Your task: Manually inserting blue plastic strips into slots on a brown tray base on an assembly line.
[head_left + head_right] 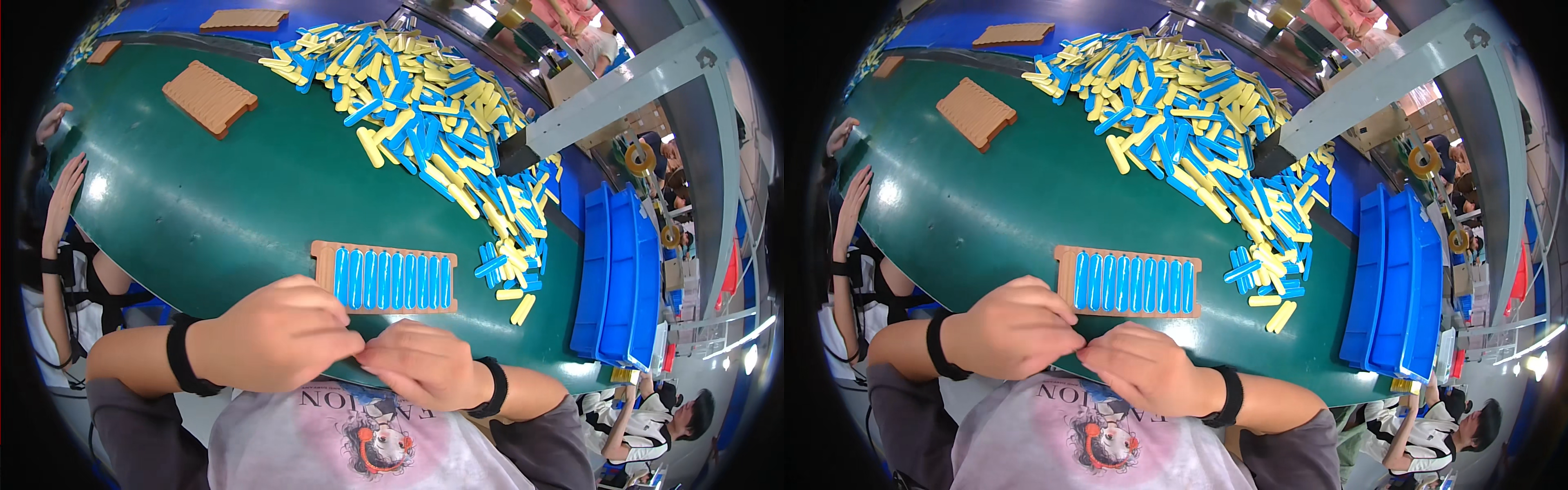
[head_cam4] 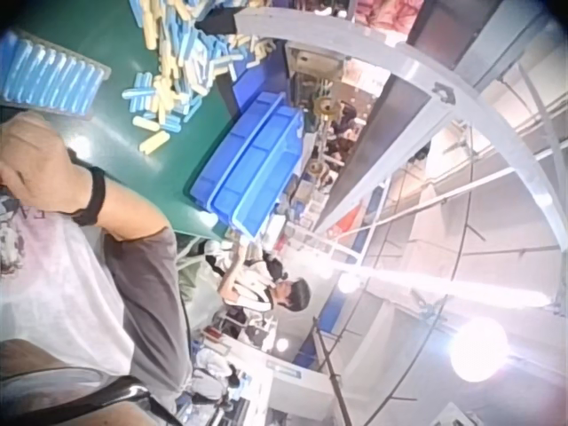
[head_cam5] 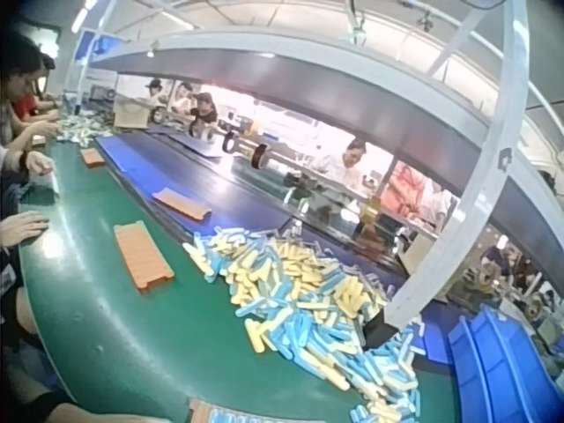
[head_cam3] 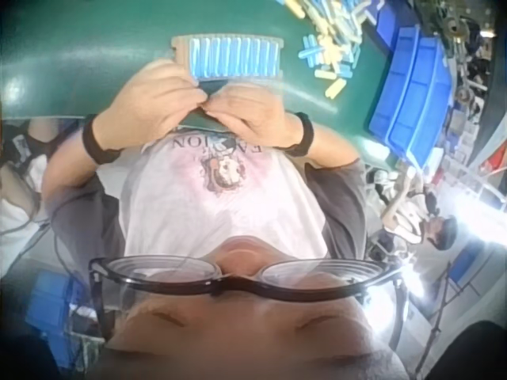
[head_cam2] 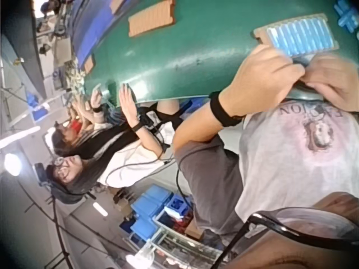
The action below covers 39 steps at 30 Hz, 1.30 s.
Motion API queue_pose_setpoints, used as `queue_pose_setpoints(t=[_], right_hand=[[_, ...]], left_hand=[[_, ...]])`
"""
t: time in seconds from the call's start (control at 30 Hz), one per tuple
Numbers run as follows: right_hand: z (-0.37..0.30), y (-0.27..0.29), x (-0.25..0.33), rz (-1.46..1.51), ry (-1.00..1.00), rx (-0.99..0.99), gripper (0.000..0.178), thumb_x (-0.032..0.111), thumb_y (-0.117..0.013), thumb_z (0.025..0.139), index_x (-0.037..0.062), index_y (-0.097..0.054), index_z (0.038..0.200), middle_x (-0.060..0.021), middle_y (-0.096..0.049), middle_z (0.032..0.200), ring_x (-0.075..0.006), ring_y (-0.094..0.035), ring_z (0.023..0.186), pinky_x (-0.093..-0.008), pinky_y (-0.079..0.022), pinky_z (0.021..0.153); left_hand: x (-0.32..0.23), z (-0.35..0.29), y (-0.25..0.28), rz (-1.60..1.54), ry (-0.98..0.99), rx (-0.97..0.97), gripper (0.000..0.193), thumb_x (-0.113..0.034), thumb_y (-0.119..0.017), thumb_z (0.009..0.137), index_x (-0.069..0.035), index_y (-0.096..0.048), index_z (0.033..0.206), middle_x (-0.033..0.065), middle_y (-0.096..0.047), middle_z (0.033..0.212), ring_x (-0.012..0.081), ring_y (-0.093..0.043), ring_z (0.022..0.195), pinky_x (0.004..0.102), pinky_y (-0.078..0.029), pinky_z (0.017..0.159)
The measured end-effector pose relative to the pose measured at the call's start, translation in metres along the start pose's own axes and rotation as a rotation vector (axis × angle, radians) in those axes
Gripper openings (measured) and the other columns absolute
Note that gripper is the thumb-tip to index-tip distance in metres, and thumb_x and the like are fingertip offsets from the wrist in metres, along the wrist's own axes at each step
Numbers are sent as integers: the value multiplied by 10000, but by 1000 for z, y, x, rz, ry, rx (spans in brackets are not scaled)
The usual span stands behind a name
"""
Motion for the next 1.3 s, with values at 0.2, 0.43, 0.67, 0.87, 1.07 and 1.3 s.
queue_pose_setpoints(t=[0.2,0.43,0.67,0.87,1.07,1.3], right_hand=[[-7,1,4,94,27,42,226,-38,-645,785,-48,-637,1010,-164,-647,987,-320,-635,851,-391,-522,737],[-7,67,-24,-306,-146,-43,194,-44,-631,803,-6,-662,991,-139,-689,962,-276,-671,866,-340,-530,761],[-29,88,-61,-321,-262,-144,174,-32,-653,794,10,-672,961,-129,-678,864,-267,-650,785,-333,-511,696],[-37,92,-70,-332,-261,-103,266,7,-693,768,15,-656,1031,-129,-674,971,-291,-639,875,-354,-509,775],[-27,86,-76,-454,-246,148,806,142,-822,655,67,-440,1361,-155,-426,1392,-344,-439,1213,-416,-382,1022],[-34,74,-89,-284,-359,292,1012,126,-859,616,49,-293,1450,-163,-397,1410,-342,-404,1253,-406,-360,1062]], left_hand=[[-27,3,-7,388,-232,103,137,-128,-663,683,-127,-655,820,-5,-631,888,140,-584,912,343,-399,807],[4,-1,4,502,-209,172,119,-136,-662,709,-158,-629,821,-52,-599,861,123,-538,814,371,-327,795],[19,9,-17,587,-356,356,18,-115,-633,745,-116,-615,745,-1,-638,902,142,-586,902,368,-360,870],[28,3,-22,706,-324,420,70,-103,-616,733,-60,-654,772,28,-657,891,154,-593,905,367,-385,896],[37,14,-15,671,-240,362,107,-35,-604,701,-40,-663,791,28,-663,867,171,-591,891,375,-391,904],[130,43,82,784,78,211,553,43,-594,644,-105,-570,1176,107,-502,1332,329,-490,1188,404,-389,974]])
Point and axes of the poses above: each hand's wrist, its own z-axis towards the middle knuckle, its own y-axis out of the back of the hand, x = y × z, the point moved 10 cm from there along z, towards the middle knuckle
